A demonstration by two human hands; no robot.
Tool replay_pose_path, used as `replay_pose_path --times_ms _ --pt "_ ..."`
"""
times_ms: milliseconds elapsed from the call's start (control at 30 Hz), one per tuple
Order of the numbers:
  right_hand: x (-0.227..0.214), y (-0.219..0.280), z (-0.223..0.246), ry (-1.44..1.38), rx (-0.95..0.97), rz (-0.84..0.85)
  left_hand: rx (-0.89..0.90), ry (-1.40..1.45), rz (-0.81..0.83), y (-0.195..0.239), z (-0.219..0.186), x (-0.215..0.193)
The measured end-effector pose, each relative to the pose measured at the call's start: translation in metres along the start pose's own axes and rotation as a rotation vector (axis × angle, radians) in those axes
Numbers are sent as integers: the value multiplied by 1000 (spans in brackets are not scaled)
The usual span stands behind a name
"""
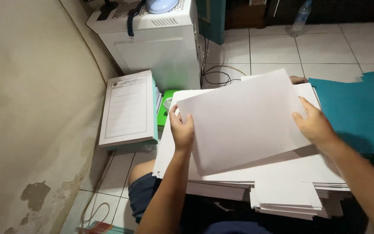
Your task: The person sits on the floor and repeatedly folds large white sheets of paper in half by hand. They smooth the creases and stack the folded sheets on top of a growing pile on their lap.
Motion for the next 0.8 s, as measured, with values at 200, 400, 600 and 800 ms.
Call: replay_pose_path --times_ms 200,400,600,800 --pt "54 16 -26 748 -119 -39 125 -608 -126 -16 68 -21" --pt "72 28 8 907 -180 97 531 -1143 292 40 16 66" --pt "159 37 62 894 -355 506 292 -1379 888 70 58 109" --pt "188 7 76 887 -465 581 246 -1408 608 17 60 87"
Point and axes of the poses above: each hand's wrist, its own y-axis away from the middle knuckle, its own x-axis out of the palm, z = x × y, the point moved 10 cm from there along -y, towards the middle knuckle, and after that the axes turned 1 degree about y, right-handed, at the moved point
